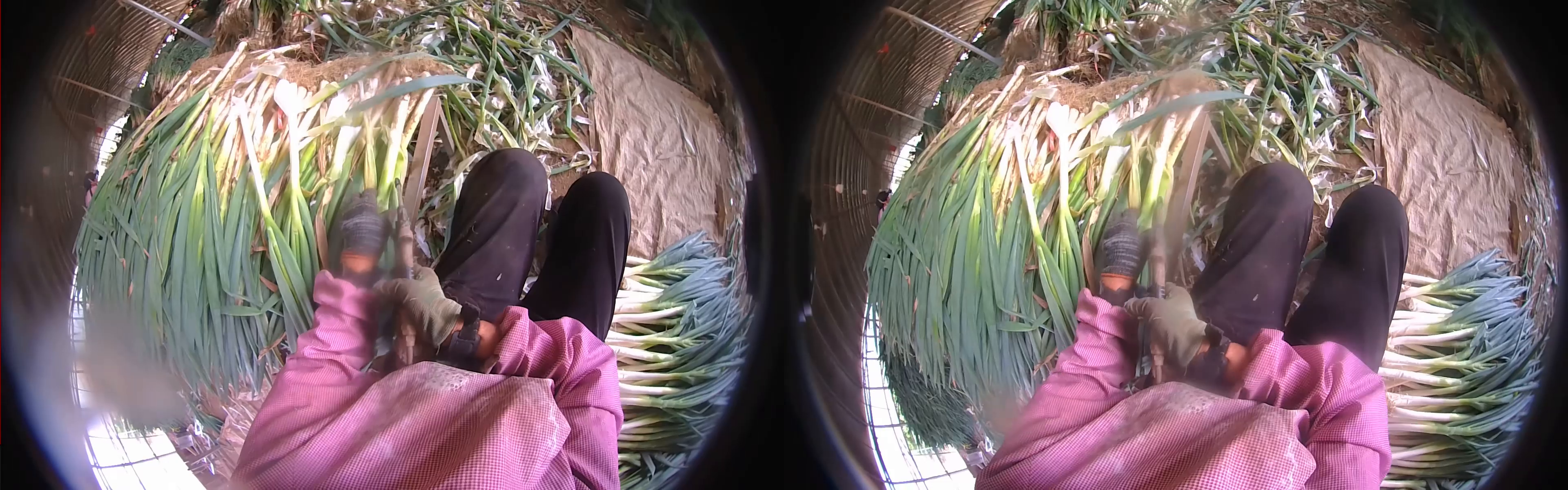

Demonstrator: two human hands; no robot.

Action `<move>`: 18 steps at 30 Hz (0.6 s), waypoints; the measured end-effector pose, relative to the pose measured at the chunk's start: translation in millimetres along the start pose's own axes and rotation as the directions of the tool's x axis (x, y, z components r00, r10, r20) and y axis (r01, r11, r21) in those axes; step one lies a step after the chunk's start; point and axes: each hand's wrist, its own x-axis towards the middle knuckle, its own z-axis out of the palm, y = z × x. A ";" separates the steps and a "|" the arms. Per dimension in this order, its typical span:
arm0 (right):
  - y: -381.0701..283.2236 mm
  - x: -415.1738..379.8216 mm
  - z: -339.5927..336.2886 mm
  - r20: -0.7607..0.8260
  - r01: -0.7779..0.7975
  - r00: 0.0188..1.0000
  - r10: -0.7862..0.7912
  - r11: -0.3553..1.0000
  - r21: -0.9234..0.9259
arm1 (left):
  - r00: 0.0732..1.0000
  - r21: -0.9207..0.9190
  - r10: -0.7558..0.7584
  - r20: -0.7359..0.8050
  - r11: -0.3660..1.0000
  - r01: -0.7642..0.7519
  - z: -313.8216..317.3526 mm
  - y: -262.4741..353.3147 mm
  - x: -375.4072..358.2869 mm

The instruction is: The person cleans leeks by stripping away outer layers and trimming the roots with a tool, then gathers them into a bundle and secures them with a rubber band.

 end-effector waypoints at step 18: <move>8.4 46.0 -1.4 0.082 0.146 0.986 -0.143 0.989 -0.024 | 1.000 0.308 -0.027 -0.013 0.951 0.030 9.2 -22.6 -117.3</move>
